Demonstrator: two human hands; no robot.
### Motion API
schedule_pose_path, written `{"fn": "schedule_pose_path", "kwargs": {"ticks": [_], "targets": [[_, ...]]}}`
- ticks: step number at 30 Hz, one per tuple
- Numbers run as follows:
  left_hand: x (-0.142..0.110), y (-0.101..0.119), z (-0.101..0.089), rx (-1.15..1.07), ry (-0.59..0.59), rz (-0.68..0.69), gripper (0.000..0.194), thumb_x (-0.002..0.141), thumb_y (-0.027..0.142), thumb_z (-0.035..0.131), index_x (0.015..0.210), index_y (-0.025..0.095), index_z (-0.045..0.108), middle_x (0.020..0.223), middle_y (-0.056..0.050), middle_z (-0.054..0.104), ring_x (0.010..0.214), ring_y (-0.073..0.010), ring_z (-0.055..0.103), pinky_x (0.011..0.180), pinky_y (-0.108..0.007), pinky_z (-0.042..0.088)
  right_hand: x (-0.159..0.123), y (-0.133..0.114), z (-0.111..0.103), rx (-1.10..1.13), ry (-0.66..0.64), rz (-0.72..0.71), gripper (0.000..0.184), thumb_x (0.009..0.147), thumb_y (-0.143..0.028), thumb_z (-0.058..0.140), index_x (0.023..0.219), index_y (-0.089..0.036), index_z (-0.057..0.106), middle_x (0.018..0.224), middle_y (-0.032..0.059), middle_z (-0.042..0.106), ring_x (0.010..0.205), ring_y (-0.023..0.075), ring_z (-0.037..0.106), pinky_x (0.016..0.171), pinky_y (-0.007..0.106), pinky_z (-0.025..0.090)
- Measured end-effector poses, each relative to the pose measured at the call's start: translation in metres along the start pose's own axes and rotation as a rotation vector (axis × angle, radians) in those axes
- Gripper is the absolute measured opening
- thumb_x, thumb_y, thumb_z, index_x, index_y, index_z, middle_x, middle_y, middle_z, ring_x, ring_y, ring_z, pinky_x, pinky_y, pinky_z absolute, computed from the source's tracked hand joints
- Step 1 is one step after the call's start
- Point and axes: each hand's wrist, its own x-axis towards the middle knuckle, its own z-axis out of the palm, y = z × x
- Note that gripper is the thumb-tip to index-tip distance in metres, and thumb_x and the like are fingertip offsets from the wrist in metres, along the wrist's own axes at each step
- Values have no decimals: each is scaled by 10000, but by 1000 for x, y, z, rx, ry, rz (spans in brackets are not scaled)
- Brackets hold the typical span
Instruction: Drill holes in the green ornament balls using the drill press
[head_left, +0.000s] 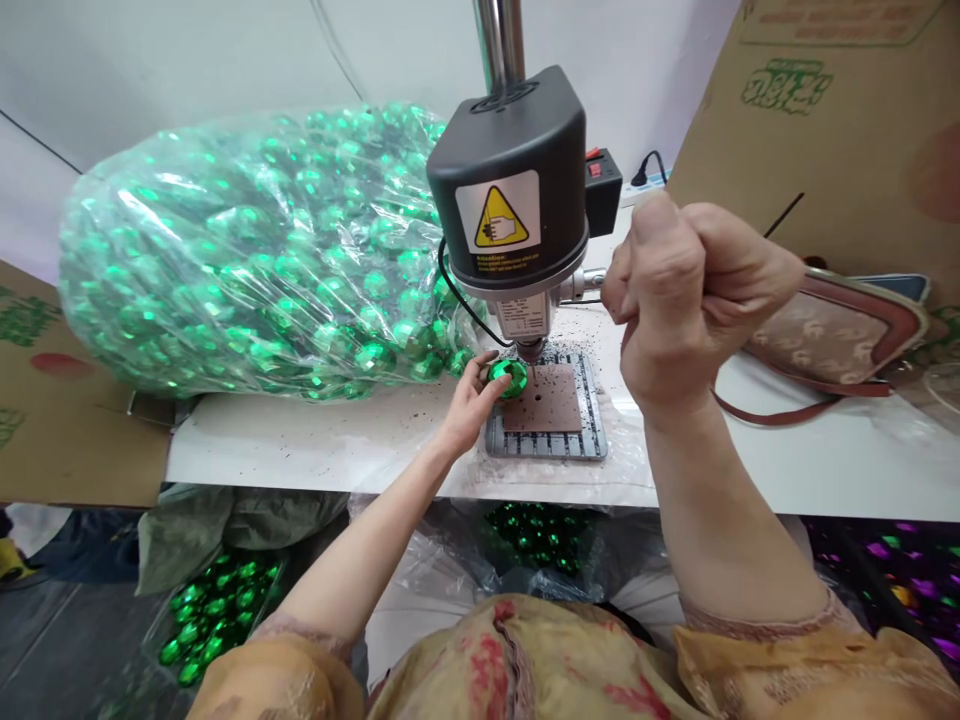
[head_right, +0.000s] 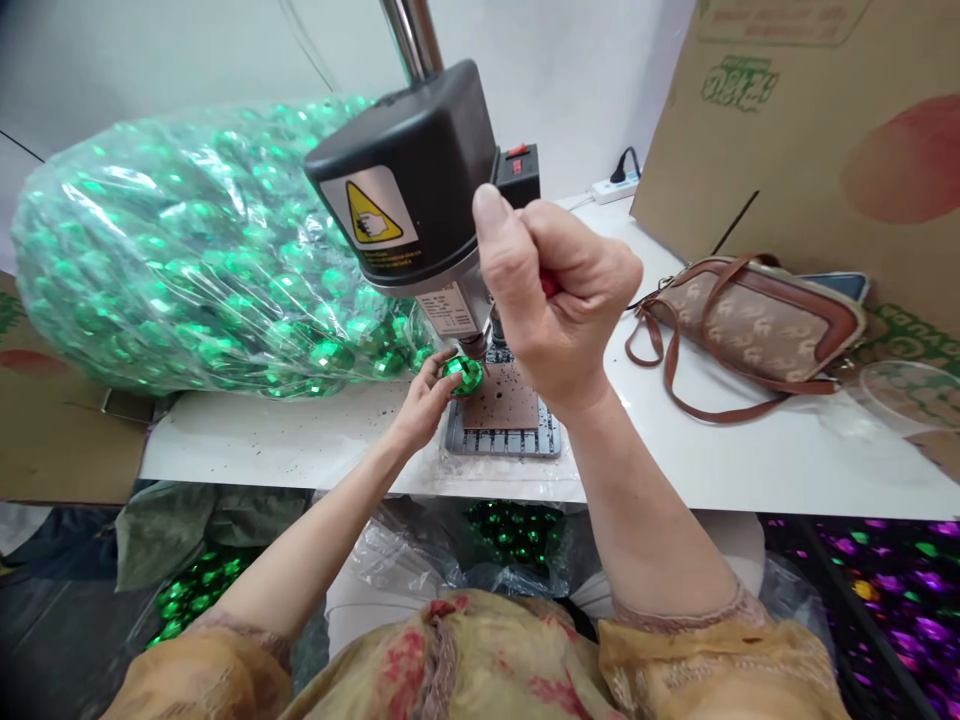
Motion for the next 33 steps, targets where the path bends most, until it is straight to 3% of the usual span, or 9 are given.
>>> {"fn": "schedule_pose_path", "kwargs": {"ticks": [2, 6, 13, 17, 21, 23, 29, 33], "targets": [[3, -1, -2, -27, -22, -44, 500, 859, 491, 667, 1239, 188, 549, 1067, -81, 693, 946, -189, 662, 798, -309, 544, 0, 0, -1, 4, -3, -6, 551, 912, -461, 595, 528, -215, 286, 468, -37, 287, 427, 84, 286, 463, 342, 202], [8, -3, -6, 20, -107, -41, 473, 838, 469, 720, 1202, 192, 601, 1095, -72, 692, 1000, -191, 640, 870, -308, 518, -1, -2, -1, 7, -15, -4, 531, 920, -436, 591, 538, -220, 292, 490, -41, 274, 431, 84, 315, 464, 330, 216], [13, -7, -6, 0, -73, 6, 464, 798, 490, 774, 1095, 180, 598, 1015, -54, 687, 962, -182, 647, 843, -295, 523, -1, -3, -1, 21, -6, 0, 534, 908, -445, 606, 539, -213, 298, 498, -46, 274, 440, 72, 316, 469, 318, 226], [15, -9, -4, 0, -156, 17, 505, 810, 486, 766, 1180, 175, 619, 1081, -70, 709, 983, -188, 661, 868, -303, 541, 0, -5, -1, 43, -16, -15, 524, 913, -407, 609, 534, -212, 305, 486, -51, 283, 425, 65, 315, 461, 316, 218], [16, -11, -2, 44, -214, 35, 544, 812, 484, 765, 1244, 180, 632, 1101, -75, 719, 959, -188, 668, 836, -297, 552, 0, -6, 1, 125, -3, -43, 475, 916, -235, 600, 531, -194, 324, 473, -59, 317, 412, 52, 335, 472, 308, 190], [16, -11, 0, 92, -212, 53, 550, 797, 479, 780, 1238, 177, 648, 1094, -77, 721, 924, -183, 667, 811, -295, 549, 0, -6, 1, 134, -7, -59, 465, 913, -216, 600, 533, -190, 333, 471, -60, 327, 410, 51, 341, 473, 308, 185], [12, -10, 6, 200, -147, 135, 550, 751, 434, 827, 1206, 187, 643, 980, -48, 710, 795, -143, 618, 696, -258, 516, 1, -4, -1, 51, -20, -62, 490, 916, -369, 611, 541, -197, 346, 470, -57, 333, 411, 56, 328, 454, 315, 223], [6, -13, 16, 208, -100, 149, 552, 736, 399, 844, 1194, 186, 622, 997, -57, 707, 857, -170, 649, 759, -295, 540, 1, -5, -1, 42, -22, -64, 514, 911, -398, 614, 537, -198, 323, 463, -56, 305, 407, 58, 319, 454, 318, 216]]}}
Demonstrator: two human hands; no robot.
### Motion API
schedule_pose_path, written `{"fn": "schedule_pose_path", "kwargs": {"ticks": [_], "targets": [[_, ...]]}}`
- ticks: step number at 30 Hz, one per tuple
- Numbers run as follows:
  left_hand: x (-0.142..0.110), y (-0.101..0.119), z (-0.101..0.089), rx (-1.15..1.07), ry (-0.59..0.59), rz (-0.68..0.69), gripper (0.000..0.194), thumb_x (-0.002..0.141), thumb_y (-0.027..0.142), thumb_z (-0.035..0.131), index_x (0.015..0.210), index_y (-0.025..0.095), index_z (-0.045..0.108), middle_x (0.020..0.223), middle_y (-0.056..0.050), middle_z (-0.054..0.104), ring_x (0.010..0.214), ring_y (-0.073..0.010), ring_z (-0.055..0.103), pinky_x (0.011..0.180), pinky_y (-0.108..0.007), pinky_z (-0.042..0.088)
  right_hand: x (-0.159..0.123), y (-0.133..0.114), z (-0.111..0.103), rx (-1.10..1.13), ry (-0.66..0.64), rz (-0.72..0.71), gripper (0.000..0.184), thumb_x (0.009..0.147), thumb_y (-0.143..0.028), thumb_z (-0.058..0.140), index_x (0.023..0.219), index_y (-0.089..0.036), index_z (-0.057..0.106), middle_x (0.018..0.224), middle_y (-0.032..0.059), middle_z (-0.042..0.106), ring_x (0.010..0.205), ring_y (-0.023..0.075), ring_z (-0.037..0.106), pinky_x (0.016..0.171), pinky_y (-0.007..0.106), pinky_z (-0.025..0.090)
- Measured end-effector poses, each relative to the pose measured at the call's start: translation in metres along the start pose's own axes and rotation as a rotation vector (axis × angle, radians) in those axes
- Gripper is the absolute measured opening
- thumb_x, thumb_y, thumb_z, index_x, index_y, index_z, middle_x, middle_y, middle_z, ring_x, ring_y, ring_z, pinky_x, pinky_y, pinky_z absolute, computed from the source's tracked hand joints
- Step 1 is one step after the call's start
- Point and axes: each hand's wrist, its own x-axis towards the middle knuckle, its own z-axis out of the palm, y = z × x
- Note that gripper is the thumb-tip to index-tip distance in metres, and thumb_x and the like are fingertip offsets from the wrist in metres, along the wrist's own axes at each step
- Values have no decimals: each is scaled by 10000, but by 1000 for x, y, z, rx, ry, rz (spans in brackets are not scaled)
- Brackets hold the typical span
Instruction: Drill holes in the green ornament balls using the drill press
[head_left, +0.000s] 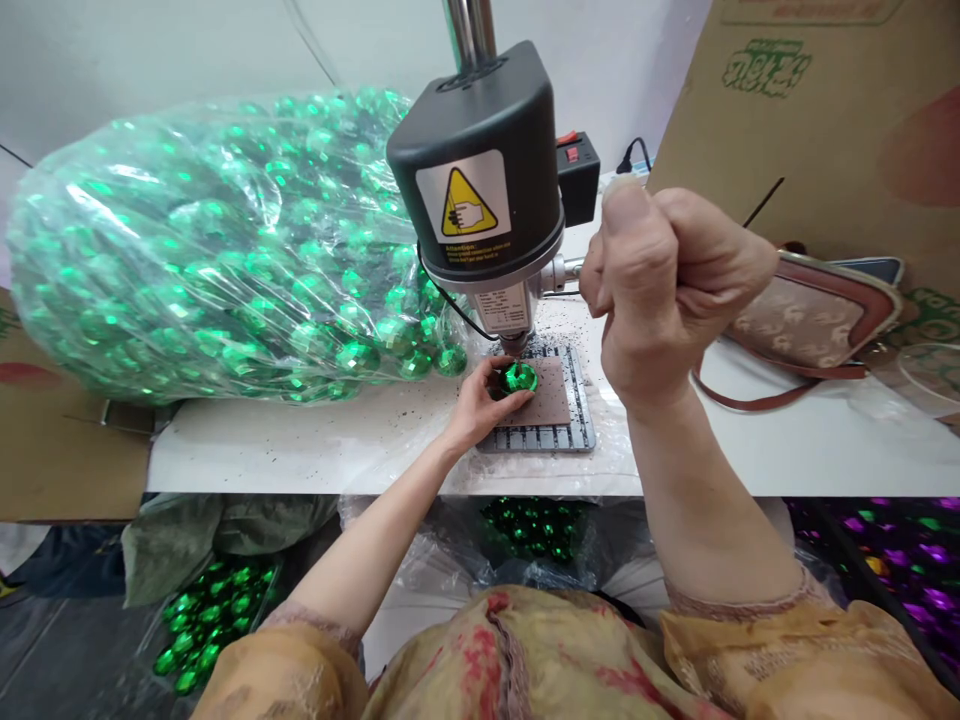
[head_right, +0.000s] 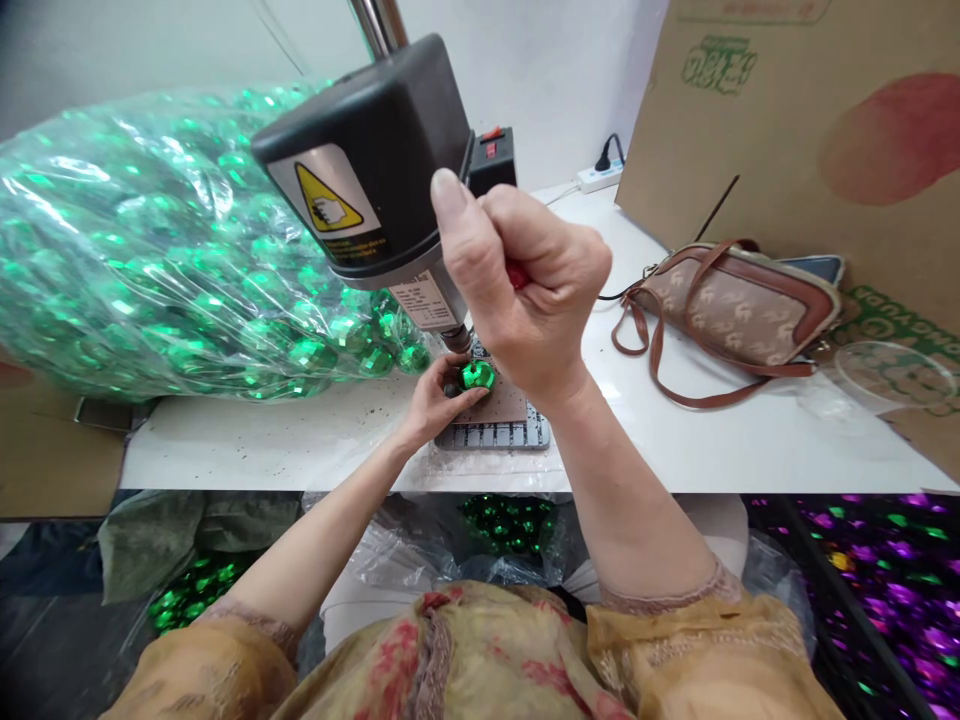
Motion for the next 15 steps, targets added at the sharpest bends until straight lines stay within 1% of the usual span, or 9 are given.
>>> {"fn": "schedule_pose_path", "kwargs": {"ticks": [3, 7, 10, 15], "targets": [[-4, -1, 9, 37, 20, 17, 565, 733, 392, 848, 1210, 191, 623, 1095, -88, 704, 988, -223, 665, 883, -371, 544, 0, 0, 0, -29, -2, 10, 534, 907, -448, 604, 535, -202, 310, 469, -52, 295, 410, 61, 312, 452, 321, 218], [-9, -4, 16, 102, 72, 49, 559, 745, 391, 844, 1229, 206, 633, 1182, -107, 684, 1104, -266, 645, 1000, -440, 506, 0, 1, -1, -5, -5, 18, 520, 911, -390, 613, 541, -207, 297, 475, -51, 286, 416, 65, 319, 452, 315, 226], [-10, -6, 17, 86, 89, 48, 569, 751, 404, 841, 1243, 216, 625, 1200, -109, 677, 1135, -277, 640, 1023, -453, 499, -1, 3, 0, 10, 2, 6, 520, 915, -362, 614, 550, -211, 276, 471, -56, 274, 409, 64, 309, 441, 315, 215], [-11, -9, 19, 66, 99, 48, 586, 746, 419, 846, 1248, 221, 617, 1205, -106, 675, 1133, -275, 641, 1025, -459, 500, -7, 7, 1, 29, 47, -78, 513, 915, -290, 600, 537, -197, 265, 447, -65, 223, 376, 52, 289, 438, 328, 159]]}}
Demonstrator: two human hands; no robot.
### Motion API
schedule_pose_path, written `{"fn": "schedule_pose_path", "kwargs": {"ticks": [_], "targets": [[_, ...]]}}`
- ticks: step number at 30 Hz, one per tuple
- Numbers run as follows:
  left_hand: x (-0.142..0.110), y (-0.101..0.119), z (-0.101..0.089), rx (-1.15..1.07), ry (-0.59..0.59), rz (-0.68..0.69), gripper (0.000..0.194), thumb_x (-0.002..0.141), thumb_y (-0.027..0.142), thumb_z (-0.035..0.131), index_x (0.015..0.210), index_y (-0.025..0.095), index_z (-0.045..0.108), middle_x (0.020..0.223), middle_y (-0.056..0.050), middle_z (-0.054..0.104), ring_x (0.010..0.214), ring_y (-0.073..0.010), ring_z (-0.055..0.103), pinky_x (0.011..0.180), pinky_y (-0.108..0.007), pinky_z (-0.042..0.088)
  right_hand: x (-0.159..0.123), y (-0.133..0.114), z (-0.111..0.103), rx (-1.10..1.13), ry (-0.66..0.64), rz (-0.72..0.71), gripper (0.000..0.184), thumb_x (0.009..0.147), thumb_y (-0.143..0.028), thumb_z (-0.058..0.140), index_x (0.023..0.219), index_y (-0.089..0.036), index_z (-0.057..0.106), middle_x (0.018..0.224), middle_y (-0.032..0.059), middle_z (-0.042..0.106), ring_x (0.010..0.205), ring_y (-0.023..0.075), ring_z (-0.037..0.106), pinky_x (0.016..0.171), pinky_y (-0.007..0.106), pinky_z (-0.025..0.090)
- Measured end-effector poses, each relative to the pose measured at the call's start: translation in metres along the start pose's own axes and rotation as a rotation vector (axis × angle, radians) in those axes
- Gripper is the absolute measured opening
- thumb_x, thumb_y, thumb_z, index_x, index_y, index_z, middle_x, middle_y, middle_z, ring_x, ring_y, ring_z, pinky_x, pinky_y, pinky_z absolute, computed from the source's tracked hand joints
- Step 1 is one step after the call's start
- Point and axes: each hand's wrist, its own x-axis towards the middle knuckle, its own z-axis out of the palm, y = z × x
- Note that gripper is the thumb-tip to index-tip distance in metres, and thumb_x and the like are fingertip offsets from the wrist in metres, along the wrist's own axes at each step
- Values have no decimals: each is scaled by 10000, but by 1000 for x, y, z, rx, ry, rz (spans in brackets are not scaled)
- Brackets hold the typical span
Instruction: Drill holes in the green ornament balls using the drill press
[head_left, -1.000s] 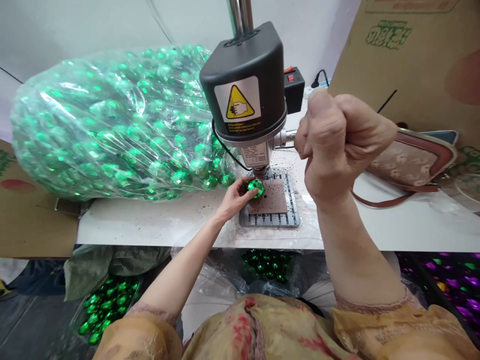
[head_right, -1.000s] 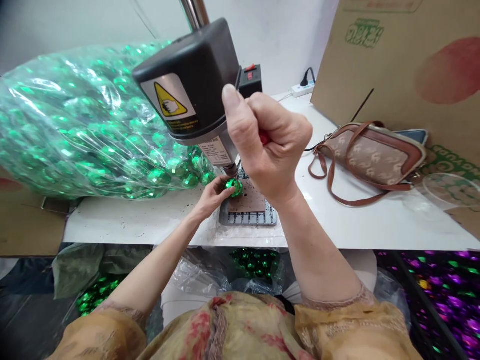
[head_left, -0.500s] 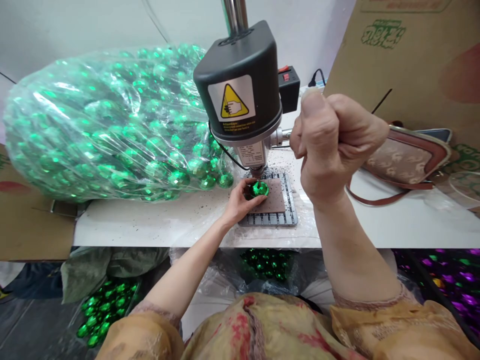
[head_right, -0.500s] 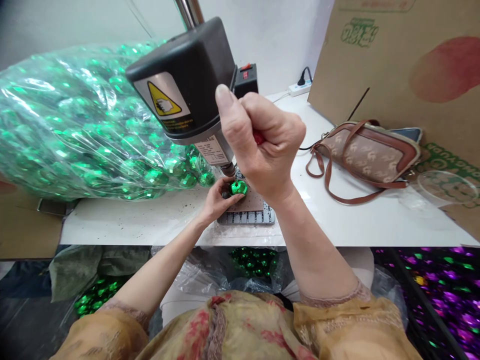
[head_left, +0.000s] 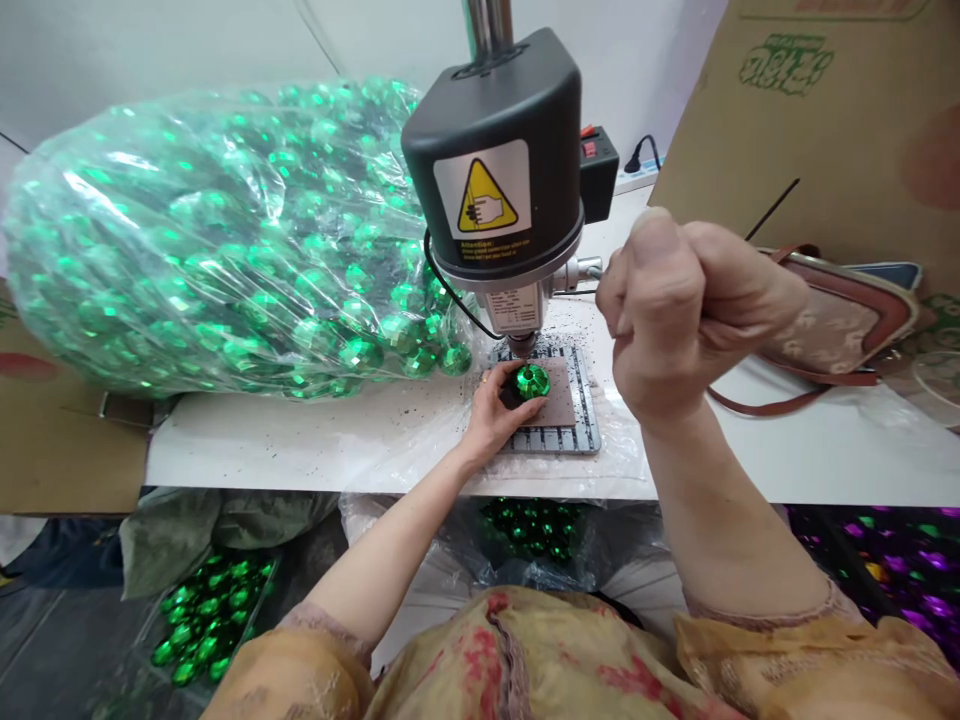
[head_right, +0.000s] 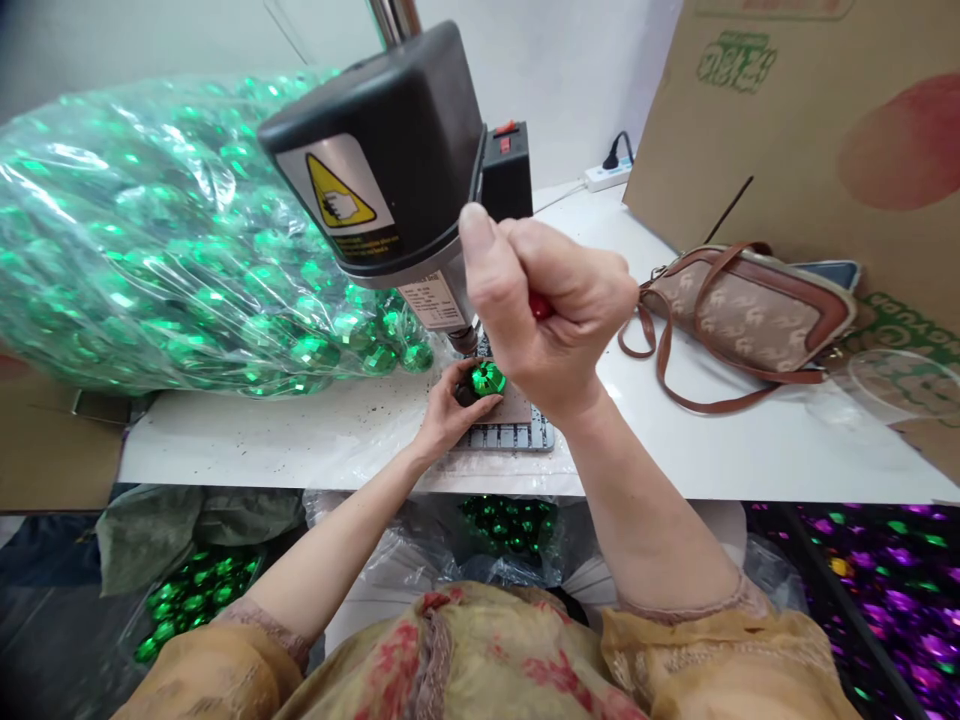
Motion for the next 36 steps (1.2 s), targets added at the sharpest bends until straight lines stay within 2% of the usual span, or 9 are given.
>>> {"fn": "schedule_pose_path", "kwargs": {"ticks": [6, 10, 15, 22, 30, 36], "targets": [[-1, -1, 1, -14, -7, 13, 580, 768, 438, 827, 1260, 221, 607, 1227, -109, 664, 1144, -273, 629, 1029, -452, 491, -8, -1, -7, -25, -17, -9, 497, 906, -269, 580, 509, -210, 288, 430, -53, 305, 383, 70, 293, 440, 339, 189], [-2, 2, 0, 3, -11, 12, 557, 777, 443, 819, 1242, 214, 613, 1215, -100, 669, 1143, -271, 624, 1023, -444, 490, -12, 0, -10, -44, -32, 3, 510, 894, -284, 572, 519, -202, 237, 428, -40, 322, 384, 81, 281, 438, 349, 205], [-2, 4, 0, 4, -11, 12, 554, 773, 450, 821, 1232, 218, 616, 1207, -93, 677, 1135, -265, 624, 1006, -423, 496, -17, 9, -8, -25, 41, -89, 529, 888, -263, 579, 522, -186, 205, 431, -44, 275, 379, 64, 233, 414, 331, 172], [-1, 3, 1, 9, -4, 5, 555, 765, 420, 832, 1234, 215, 618, 1203, -91, 675, 1131, -263, 622, 997, -413, 492, -23, 21, -9, 66, 40, -222, 538, 874, -202, 572, 545, -186, 147, 450, -67, 213, 367, 45, 194, 374, 280, 162], [-1, 5, 1, 15, 7, 16, 547, 764, 437, 829, 1222, 221, 624, 1182, -83, 683, 1114, -254, 626, 975, -395, 499, -28, 29, -19, 25, -22, -258, 519, 878, -224, 554, 546, -198, 157, 418, -62, 236, 348, 65, 226, 355, 282, 224], [-3, 5, 1, 14, 20, 19, 553, 761, 466, 825, 1214, 222, 623, 1182, -91, 681, 1101, -253, 623, 971, -402, 499, -38, 31, -26, 110, -130, -338, 455, 795, -85, 555, 561, -200, 182, 458, -72, 265, 348, 47, 257, 365, 269, 249]]}}
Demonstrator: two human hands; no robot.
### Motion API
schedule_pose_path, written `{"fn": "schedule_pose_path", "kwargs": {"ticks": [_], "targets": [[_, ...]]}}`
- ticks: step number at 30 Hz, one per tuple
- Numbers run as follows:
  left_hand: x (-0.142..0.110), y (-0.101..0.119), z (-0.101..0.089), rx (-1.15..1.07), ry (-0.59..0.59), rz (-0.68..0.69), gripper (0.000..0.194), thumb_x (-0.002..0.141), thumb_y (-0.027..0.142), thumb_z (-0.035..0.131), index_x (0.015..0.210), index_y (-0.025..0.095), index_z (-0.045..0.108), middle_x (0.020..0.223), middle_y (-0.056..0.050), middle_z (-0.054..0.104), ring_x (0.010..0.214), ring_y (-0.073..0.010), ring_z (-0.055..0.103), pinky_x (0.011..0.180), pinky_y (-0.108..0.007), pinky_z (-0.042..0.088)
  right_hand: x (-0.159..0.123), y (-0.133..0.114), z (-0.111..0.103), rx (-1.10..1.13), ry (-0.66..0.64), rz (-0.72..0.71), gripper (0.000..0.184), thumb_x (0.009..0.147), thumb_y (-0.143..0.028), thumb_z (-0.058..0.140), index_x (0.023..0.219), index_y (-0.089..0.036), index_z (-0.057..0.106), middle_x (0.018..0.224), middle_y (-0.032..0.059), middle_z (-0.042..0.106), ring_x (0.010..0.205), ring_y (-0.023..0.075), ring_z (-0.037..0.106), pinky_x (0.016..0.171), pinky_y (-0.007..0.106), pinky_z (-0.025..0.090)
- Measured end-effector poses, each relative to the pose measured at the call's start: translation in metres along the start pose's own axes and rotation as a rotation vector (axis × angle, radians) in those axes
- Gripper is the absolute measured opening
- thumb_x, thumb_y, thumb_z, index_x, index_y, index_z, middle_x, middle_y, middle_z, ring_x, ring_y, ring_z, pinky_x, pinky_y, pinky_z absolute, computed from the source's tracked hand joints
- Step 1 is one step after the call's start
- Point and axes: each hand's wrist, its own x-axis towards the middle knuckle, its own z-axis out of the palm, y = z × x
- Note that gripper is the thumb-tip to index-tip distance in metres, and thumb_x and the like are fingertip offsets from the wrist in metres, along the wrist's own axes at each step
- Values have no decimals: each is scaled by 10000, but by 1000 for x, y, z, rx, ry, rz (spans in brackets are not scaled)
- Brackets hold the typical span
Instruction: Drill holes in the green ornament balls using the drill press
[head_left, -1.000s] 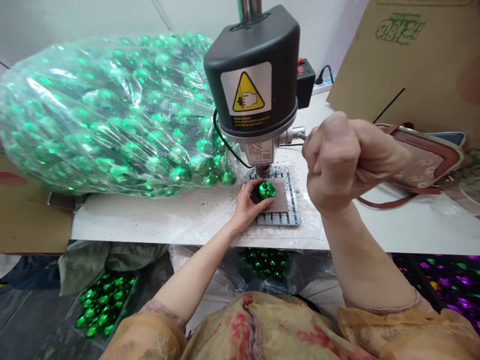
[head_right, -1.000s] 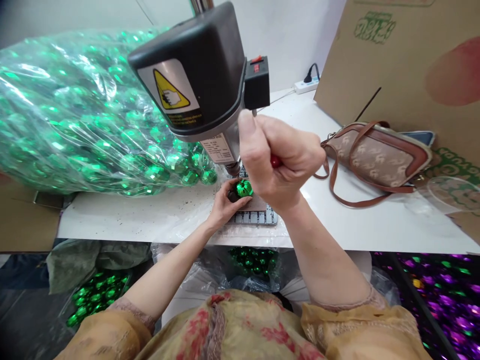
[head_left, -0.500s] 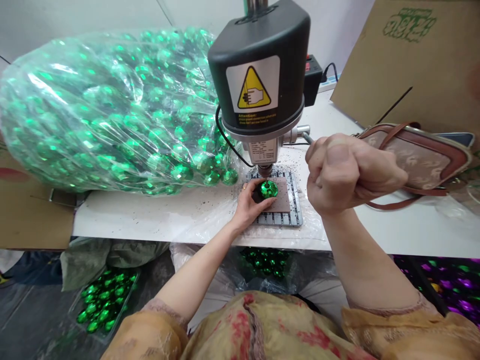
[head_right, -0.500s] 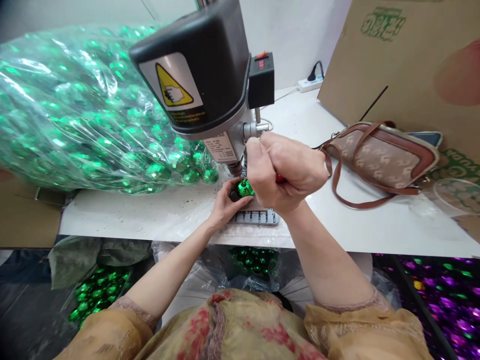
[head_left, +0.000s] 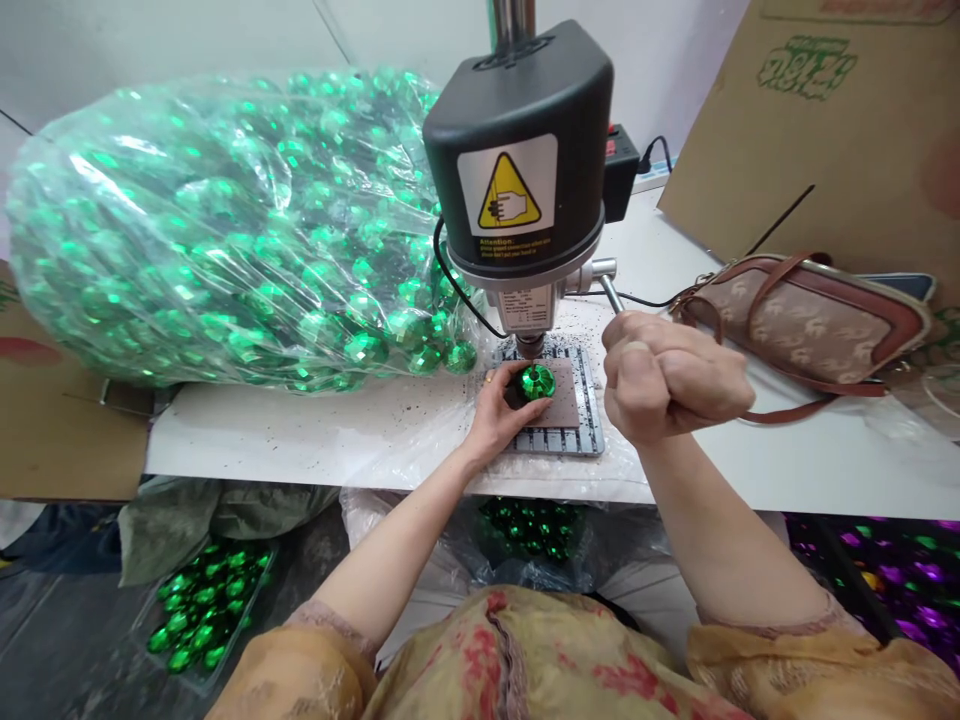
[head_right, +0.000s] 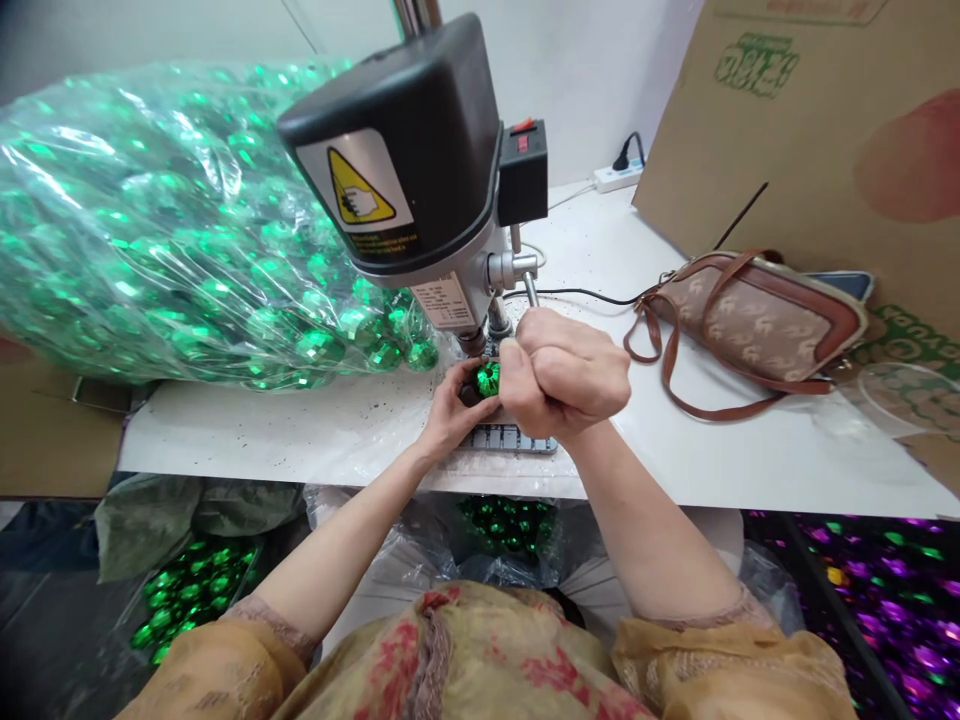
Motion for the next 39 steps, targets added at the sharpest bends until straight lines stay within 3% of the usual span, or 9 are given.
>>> {"fn": "schedule_pose_path", "kwargs": {"ticks": [9, 12, 17, 21, 27, 30, 32, 36, 39], "targets": [[-7, 12, 3, 4, 108, -51, 515, 769, 416, 816, 1189, 207, 603, 1151, -96, 679, 1049, -239, 653, 942, -408, 528, 69, -11, 31, -22, 153, 383, 524, 863, -305, 689, 504, -176, 330, 430, -67, 298, 386, 37, 301, 471, 296, 159], [-36, 22, -3, 172, 153, 134, 474, 794, 440, 780, 1160, 211, 584, 1071, -91, 678, 985, -235, 660, 854, -392, 547, 79, -5, 34, -26, 124, 375, 547, 838, -473, 669, 503, -179, 352, 442, -64, 325, 388, 30, 277, 479, 292, 160], [-103, 19, -12, 440, -263, 707, 384, 871, 439, 684, 1194, 260, 581, 1057, -90, 683, 893, -220, 658, 758, -368, 538, 74, -4, 34, -62, 148, 380, 563, 829, -547, 638, 509, -200, 331, 440, -67, 317, 387, 42, 302, 491, 301, 163], [-127, 9, -14, 498, -458, 742, 319, 922, 397, 598, 1233, 326, 582, 1114, -100, 699, 909, -247, 647, 791, -404, 550, 72, -3, 34, -52, 147, 368, 556, 828, -509, 662, 512, -196, 329, 440, -66, 307, 395, 44, 291, 487, 292, 160], [-131, 8, -20, 533, -544, 840, 263, 881, 339, 637, 1143, 327, 645, 1174, -105, 725, 1056, -298, 677, 937, -461, 567, 69, 0, 31, -36, 156, 357, 539, 853, -412, 680, 521, -207, 307, 445, -68, 272, 397, 53, 281, 479, 301, 159], [-120, 7, -27, 527, -509, 873, 224, 898, 422, 619, 1099, 331, 660, 1149, -80, 735, 1078, -295, 681, 939, -452, 573, 69, -2, 30, -28, 142, 350, 515, 869, -348, 672, 518, -203, 323, 440, -64, 303, 392, 52, 273, 474, 307, 164], [-99, 7, -35, 596, -447, 789, 237, 917, 280, 564, 1137, 297, 653, 1208, -95, 717, 1033, -287, 683, 876, -446, 573, 69, -4, 30, -39, 129, 358, 509, 876, -341, 661, 518, -195, 330, 438, -66, 316, 390, 39, 275, 464, 293, 172], [-24, 18, -55, 926, -338, 471, 453, 836, 18, 479, 1216, 213, 629, 1411, -144, 604, 1134, -328, 609, 878, -458, 514, 70, -5, 28, -30, 117, 372, 499, 880, -337, 645, 521, -186, 334, 442, -72, 322, 391, 27, 298, 451, 272, 192], [29, 33, -71, 1144, -430, 360, 672, 695, -46, 554, 1341, 137, 561, 1509, -205, 487, 1214, -395, 543, 875, -454, 484, 69, -4, 26, -9, 108, 367, 471, 901, -237, 619, 518, -175, 354, 442, -73, 339, 391, 21, 304, 448, 268, 192]]}}
